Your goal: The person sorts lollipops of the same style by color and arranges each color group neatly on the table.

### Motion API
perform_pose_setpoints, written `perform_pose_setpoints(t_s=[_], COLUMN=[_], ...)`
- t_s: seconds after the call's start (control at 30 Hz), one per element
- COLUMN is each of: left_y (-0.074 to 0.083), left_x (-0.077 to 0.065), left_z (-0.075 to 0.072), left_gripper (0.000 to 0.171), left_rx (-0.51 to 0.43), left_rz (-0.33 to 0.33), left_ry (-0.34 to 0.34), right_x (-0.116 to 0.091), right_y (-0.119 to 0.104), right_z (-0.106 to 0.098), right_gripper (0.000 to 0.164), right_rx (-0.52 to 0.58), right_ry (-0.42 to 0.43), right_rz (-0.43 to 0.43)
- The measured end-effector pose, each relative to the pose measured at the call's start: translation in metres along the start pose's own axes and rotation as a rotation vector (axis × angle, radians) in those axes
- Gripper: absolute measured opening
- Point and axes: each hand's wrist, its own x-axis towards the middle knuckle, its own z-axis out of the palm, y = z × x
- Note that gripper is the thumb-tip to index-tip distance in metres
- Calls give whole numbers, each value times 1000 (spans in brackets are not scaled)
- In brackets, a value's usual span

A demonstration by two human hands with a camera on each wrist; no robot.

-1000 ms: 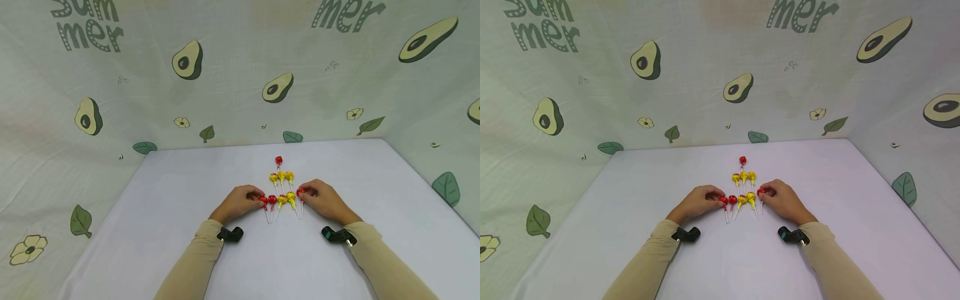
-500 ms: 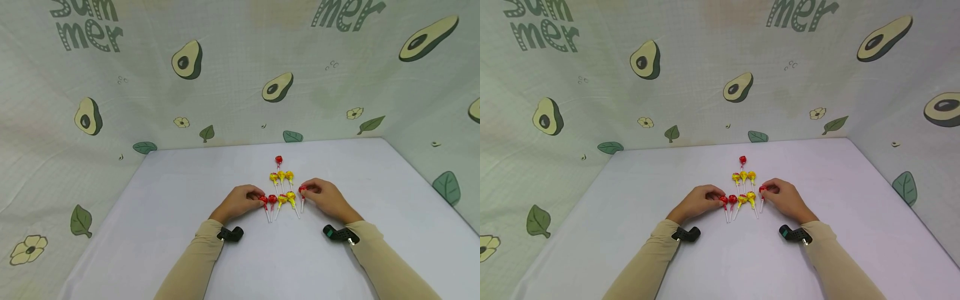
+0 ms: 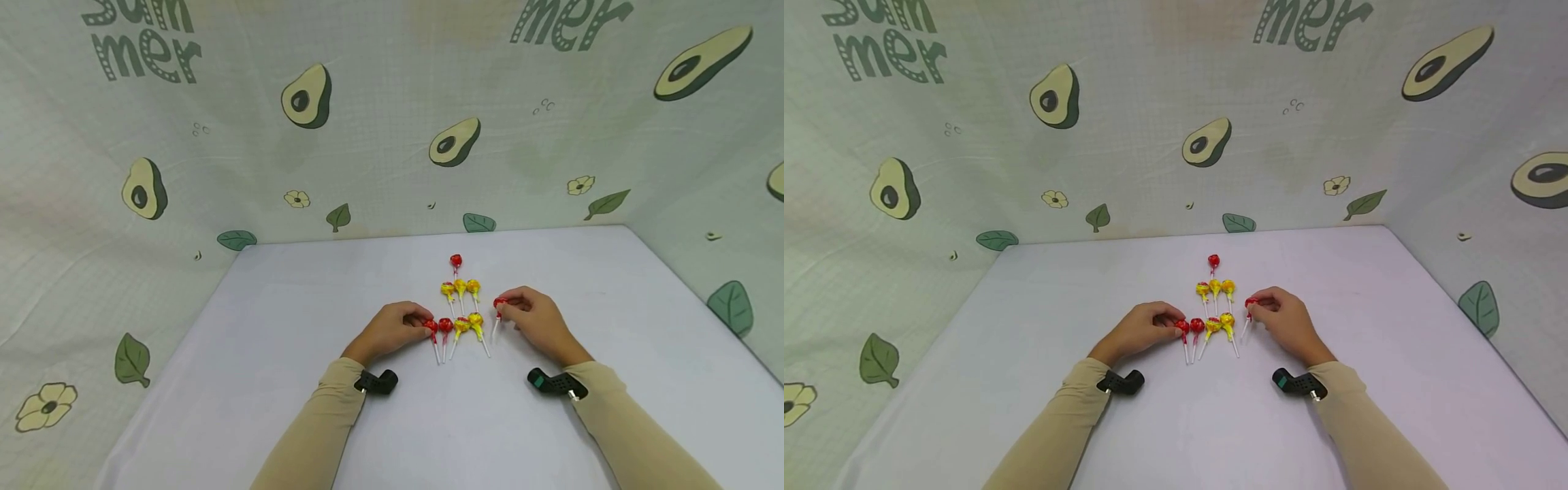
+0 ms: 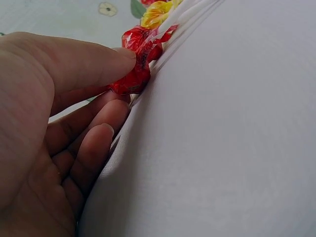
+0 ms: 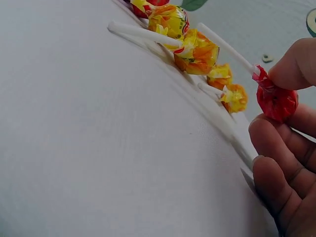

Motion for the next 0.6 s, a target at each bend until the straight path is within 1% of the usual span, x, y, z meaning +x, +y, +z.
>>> perform_pose_setpoints(t_s=[0.13, 0.3, 0.6], left_y=[0, 0, 0], left_x=[0, 1, 0], left_z=[-1, -1, -1], left_gripper=[20, 21, 21], left_rx=[-2, -1, 10], left_rz=[8, 15, 15], left_ry=[-9, -18, -18], right_x=[-1, -1, -1], right_y=[-3, -5, -5], right_z=[-2, -4, -2], right_gripper=[31, 38, 40], right_rx=[79, 160, 209], right_ry=[14, 25, 23], right_rz=[18, 33, 19])
